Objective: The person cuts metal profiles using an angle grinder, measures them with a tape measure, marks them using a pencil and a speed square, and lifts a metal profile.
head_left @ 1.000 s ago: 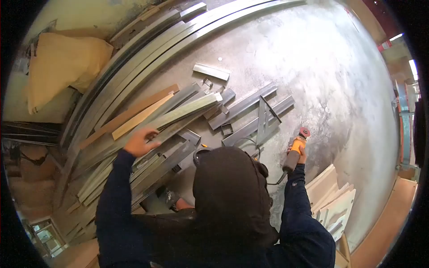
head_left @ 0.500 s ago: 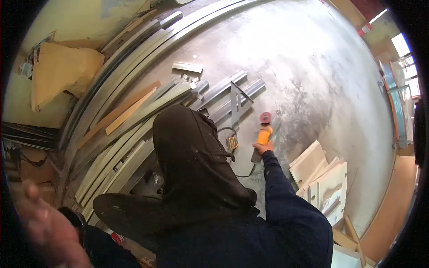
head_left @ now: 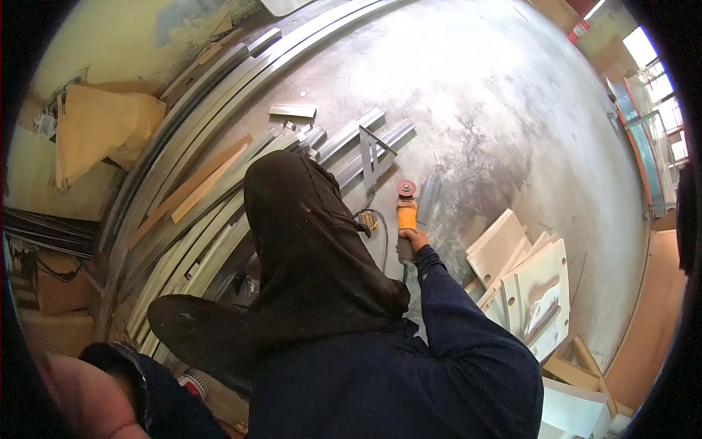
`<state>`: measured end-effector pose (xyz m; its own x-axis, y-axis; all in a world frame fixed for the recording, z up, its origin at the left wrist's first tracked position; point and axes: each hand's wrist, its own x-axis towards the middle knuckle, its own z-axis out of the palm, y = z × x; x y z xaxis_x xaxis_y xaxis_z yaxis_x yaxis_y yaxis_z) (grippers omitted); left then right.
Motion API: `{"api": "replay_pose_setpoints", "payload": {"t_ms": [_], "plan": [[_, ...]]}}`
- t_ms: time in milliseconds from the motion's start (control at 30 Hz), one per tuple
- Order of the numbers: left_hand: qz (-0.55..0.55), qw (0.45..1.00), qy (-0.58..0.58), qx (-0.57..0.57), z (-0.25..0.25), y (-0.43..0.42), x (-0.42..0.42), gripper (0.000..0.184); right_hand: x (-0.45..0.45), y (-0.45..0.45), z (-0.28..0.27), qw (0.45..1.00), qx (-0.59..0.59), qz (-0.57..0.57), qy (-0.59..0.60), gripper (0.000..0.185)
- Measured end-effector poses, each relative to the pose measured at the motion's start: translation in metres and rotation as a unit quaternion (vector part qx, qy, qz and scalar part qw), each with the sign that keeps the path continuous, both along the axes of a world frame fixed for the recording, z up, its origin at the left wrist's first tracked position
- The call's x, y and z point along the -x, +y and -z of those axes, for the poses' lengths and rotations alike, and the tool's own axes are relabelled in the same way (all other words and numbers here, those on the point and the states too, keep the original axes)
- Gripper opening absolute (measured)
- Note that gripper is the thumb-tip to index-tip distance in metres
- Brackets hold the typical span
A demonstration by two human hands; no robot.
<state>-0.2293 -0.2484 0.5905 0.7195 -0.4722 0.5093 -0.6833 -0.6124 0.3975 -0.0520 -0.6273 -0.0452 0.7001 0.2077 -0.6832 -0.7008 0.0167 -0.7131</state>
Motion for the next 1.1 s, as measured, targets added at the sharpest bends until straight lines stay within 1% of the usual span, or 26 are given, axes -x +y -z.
{"api": "replay_pose_setpoints", "payload": {"t_ms": [33, 100, 133, 167, 233, 300, 367, 433, 467, 500, 533, 600, 633, 667, 700, 733, 767, 867, 900, 967, 1000, 1100], "plan": [[0.002, 1.0, -0.002, 0.002, 0.0, -0.002, 0.002, 0.075, 0.004, 0.002, 0.0, 1.0, 0.0, 0.0, -0.001, 0.037], [0.001, 1.0, -0.004, 0.004, -0.001, -0.004, 0.009, 0.073, 0.011, 0.013, 0.003, 0.994, -0.055, 0.08, 0.05, 0.037], [0.0, 1.0, -0.006, 0.004, -0.002, -0.005, 0.013, 0.072, 0.012, 0.016, 0.007, 0.988, -0.082, 0.123, 0.049, 0.038], [-0.002, 1.0, -0.006, 0.005, -0.003, -0.006, 0.016, 0.071, 0.009, 0.018, 0.01, 0.988, -0.085, 0.115, 0.051, 0.038], [-0.007, 1.0, -0.008, 0.008, -0.002, -0.008, 0.022, 0.069, 0.0, 0.009, 0.014, 0.98, -0.1, 0.149, 0.083, 0.039], [-0.013, 1.0, -0.01, 0.012, 0.002, -0.009, 0.027, 0.067, -0.014, -0.002, 0.019, 0.982, -0.101, 0.136, 0.08, 0.041], [-0.017, 1.0, -0.011, 0.018, 0.007, -0.008, 0.03, 0.065, -0.031, -0.01, 0.028, 0.982, -0.13, 0.117, 0.076, 0.043], [-0.025, 0.999, -0.009, 0.027, 0.013, -0.001, 0.03, 0.063, -0.036, -0.009, 0.015, 0.985, -0.095, 0.113, 0.093, 0.042], [-0.028, 0.999, -0.004, 0.033, 0.015, 0.002, 0.029, 0.063, -0.046, -0.024, 0.074, 0.993, -0.052, 0.105, 0.004, 0.038], [-0.033, 0.999, -0.004, 0.04, 0.018, 0.007, 0.029, 0.062, -0.043, -0.029, 0.084, 0.994, -0.012, 0.104, -0.024, 0.036], [-0.039, 0.998, -0.002, 0.047, 0.021, 0.013, 0.027, 0.061, -0.047, -0.04, 0.075, 0.974, 0.192, -0.068, -0.098, 0.044], [-0.049, 0.997, 0.002, 0.063, 0.027, 0.025, 0.025, 0.059, -0.024, -0.013, 0.021, 0.927, 0.354, -0.016, -0.126, 0.06], [-0.054, 0.996, 0.002, 0.073, 0.031, 0.031, 0.024, 0.058, -0.021, -0.006, -0.006, 0.907, 0.387, -0.069, -0.151, 0.064], [-0.06, 0.995, 0.0, 0.083, 0.034, 0.038, 0.023, 0.058, -0.021, 0.0, -0.019, 0.883, 0.418, -0.122, -0.177, 0.068], [-0.066, 0.993, 0.0, 0.097, 0.038, 0.046, 0.022, 0.057, -0.022, 0.002, -0.014, 0.881, 0.416, -0.138, -0.18, 0.068], [-0.073, 0.991, -0.001, 0.112, 0.041, 0.054, 0.023, 0.056, -0.027, 0.002, -0.007, 0.833, 0.492, -0.193, -0.166, 0.066], [-0.08, 0.988, -0.002, 0.129, 0.045, 0.064, 0.023, 0.055, -0.031, -0.005, 0.007, 0.774, 0.563, -0.248, -0.152, 0.064], [-0.097, 0.977, -0.007, 0.19, 0.06, 0.098, 0.022, 0.053, -0.049, -0.061, 0.111, 0.803, 0.495, -0.316, -0.104, 0.063], [-0.103, 0.972, -0.004, 0.213, 0.069, 0.11, 0.018, 0.053, -0.053, -0.056, 0.102, 0.792, 0.495, -0.35, -0.076, 0.061], [-0.116, 0.959, 0.0, 0.26, 0.089, 0.137, 0.008, 0.051, -0.06, -0.026, 0.07, 0.761, 0.513, -0.393, -0.056, 0.059], [-0.119, 0.949, 0.004, 0.293, 0.103, 0.148, -0.001, 0.051, -0.06, -0.014, 0.066, 0.748, 0.515, -0.416, -0.049, 0.058], [-0.111, 0.895, -0.006, 0.431, 0.153, 0.183, -0.038, 0.049, -0.073, 0.029, 0.055, 0.723, 0.515, -0.456, -0.062, 0.055]]}}
